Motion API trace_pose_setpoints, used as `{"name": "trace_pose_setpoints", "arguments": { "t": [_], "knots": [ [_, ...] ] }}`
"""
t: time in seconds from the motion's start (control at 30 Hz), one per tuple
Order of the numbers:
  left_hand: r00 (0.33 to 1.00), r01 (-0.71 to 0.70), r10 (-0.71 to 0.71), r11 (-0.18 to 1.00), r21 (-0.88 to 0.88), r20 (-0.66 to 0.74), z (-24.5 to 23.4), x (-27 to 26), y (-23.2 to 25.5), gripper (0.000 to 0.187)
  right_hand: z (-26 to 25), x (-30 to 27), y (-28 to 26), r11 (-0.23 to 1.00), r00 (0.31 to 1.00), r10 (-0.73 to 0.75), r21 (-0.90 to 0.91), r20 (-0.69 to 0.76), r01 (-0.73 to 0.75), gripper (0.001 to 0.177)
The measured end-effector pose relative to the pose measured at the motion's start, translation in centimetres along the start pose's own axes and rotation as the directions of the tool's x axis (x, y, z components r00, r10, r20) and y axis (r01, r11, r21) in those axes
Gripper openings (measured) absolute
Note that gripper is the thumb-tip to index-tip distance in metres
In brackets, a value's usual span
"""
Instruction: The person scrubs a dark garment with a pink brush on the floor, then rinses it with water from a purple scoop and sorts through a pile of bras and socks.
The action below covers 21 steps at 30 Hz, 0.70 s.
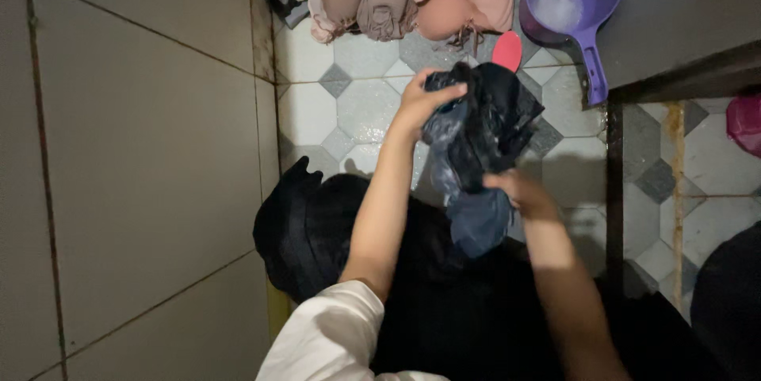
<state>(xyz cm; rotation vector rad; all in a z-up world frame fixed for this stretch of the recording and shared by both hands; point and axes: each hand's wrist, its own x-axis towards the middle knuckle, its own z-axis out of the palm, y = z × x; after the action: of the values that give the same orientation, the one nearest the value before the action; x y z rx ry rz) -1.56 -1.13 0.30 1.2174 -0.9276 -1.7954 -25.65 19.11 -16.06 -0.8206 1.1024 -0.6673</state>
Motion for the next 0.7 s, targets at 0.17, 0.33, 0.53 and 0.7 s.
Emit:
{"name": "trace_pose_setpoints", "arguments": {
  "t": [0.17, 0.33, 0.53, 0.7],
  "knots": [
    [0.958, -0.21, 0.279, 0.841, 0.498, -0.069, 1.3, 2.5, -2.4, 0.051, 5.8, 1.7, -6.8, 0.995, 0.973, 0.012, -0.097, -0.232, -0.035, 0.067],
    [0.916, -0.029, 0.331, 0.622, 0.782, -0.228, 4.2, -1.3, -2.0, 0.065, 8.5, 4.1, -5.1, 0.803, 0.898, -0.365, -0.571, -0.246, 0.17, 0.074],
    [0.904, -0.06, 0.386, 0.542, 0.838, -0.185, 5.0, -4.2, -2.4, 0.051, 11.5, 3.6, -6.7, 0.739, 0.88, -0.231, -0.663, -0.416, -0.119, 0.069],
    [0.865, 0.034, 0.372, 0.626, 0.779, -0.336, 4.6, -4.2, -2.7, 0.05, 10.5, 3.0, -5.7, 0.745, 0.878, -0.339, -0.666, -0.338, 0.032, 0.073]
  ]
}}
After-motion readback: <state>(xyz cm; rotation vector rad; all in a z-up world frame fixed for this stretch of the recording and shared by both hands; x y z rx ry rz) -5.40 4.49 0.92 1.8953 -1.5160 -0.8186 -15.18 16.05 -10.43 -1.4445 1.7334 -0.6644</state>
